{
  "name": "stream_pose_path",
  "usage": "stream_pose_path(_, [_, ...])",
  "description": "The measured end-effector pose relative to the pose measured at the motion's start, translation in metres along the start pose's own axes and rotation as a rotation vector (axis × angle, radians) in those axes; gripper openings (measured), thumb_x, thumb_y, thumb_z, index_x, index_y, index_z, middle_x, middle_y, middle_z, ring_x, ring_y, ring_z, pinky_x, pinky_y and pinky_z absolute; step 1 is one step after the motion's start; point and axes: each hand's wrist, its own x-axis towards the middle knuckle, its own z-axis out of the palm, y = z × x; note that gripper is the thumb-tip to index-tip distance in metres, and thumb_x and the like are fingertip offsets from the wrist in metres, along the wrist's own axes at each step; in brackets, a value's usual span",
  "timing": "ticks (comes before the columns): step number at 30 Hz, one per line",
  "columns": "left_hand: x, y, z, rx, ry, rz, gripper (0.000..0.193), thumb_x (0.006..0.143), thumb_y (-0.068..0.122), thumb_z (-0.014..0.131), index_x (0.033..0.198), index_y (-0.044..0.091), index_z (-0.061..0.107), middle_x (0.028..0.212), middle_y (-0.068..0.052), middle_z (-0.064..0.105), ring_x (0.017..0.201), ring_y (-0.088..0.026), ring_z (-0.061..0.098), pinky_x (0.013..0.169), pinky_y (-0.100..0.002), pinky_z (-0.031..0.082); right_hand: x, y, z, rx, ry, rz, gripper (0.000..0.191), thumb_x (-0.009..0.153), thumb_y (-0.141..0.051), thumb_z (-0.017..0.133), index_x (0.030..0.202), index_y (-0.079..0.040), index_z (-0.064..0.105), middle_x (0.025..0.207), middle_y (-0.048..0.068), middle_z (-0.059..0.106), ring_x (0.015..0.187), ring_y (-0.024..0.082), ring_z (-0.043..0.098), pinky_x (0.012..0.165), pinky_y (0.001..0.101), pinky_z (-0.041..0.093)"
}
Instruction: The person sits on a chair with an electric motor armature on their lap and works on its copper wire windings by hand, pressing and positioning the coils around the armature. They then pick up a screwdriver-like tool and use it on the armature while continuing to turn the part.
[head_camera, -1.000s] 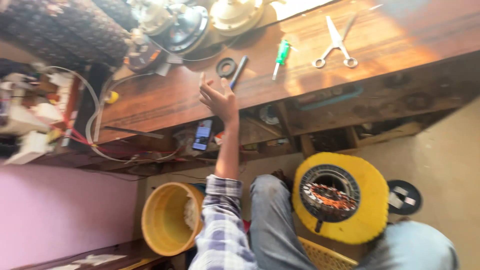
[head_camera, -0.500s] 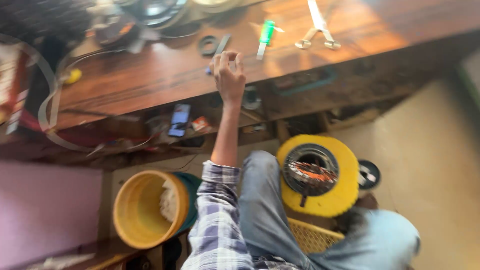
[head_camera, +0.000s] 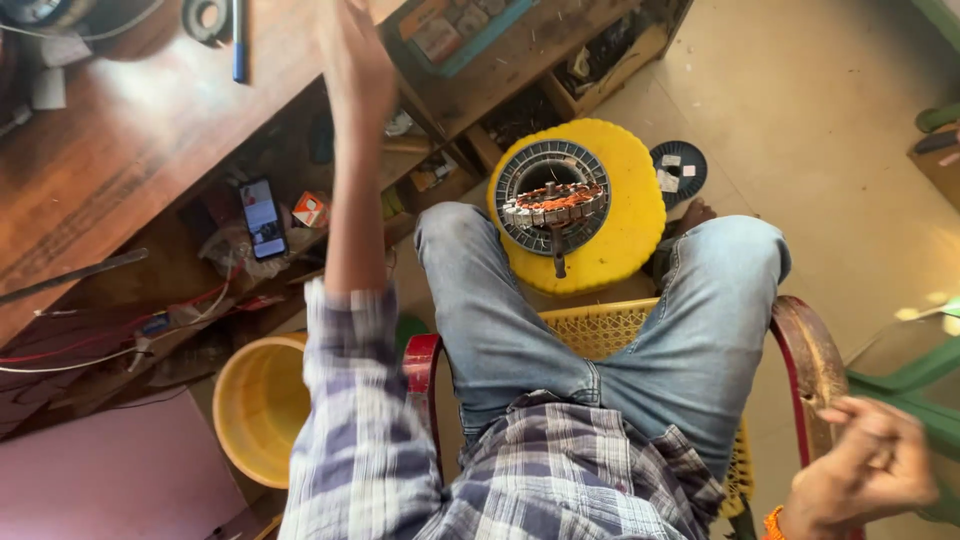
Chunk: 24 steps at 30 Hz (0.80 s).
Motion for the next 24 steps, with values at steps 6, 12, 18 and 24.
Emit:
stream_pose_path(6, [-0.203,0.087,-0.055,-0.518,-0.637,0.379,0.032,0.085,-0.008,0.055,0.115,0.002,0.058,0.101,-0.013,0.059,0.098,-0.034,0.057,0.088,-0.043,0.047,0.043,-0.127,0.098,-0.083,-0.490,-0.632,0.020,0.095,-0.015,0.070,0.111,-0.004,0.071,0.107,0.016,0.071,0.106,0.036,0.068,0.093,0.0446,0.056])
stream_pose_path(12, [-0.265,0.121,-0.081,-0.524,-0.618,0.107,0.028,0.097,0.006,0.070,0.123,0.004,0.059,0.107,-0.012,0.060,0.101,-0.031,0.061,0.091,-0.040,0.051,0.030,-0.109,0.173,0.002,-0.836,-0.495,0.037,0.094,-0.021,0.070,0.127,-0.005,0.068,0.101,0.011,0.074,0.086,0.028,0.070,0.072,0.0396,0.055])
stream_pose_path(18, [-0.216,0.079,-0.050,-0.381,-0.329,0.301,0.055,0.081,0.018,0.088,0.130,0.012,0.064,0.118,-0.009,0.062,0.113,-0.026,0.057,0.096,-0.040,0.050,0.011,-0.033,0.209,0.787,-0.681,0.529,0.032,0.110,-0.030,0.062,0.121,-0.001,0.067,0.086,0.004,0.064,0.068,0.008,0.056,0.060,0.0246,0.047])
stream_pose_path(24, [-0.177,0.086,-0.012,-0.419,-0.351,0.397,0.048,0.079,0.017,0.089,0.124,0.018,0.074,0.117,-0.002,0.065,0.111,-0.025,0.057,0.096,-0.037,0.053,0.011,-0.031,0.220,0.689,-0.591,0.388,0.042,0.098,-0.031,0.072,0.121,-0.003,0.051,0.093,0.004,0.070,0.063,0.009,0.062,0.059,0.0229,0.050])
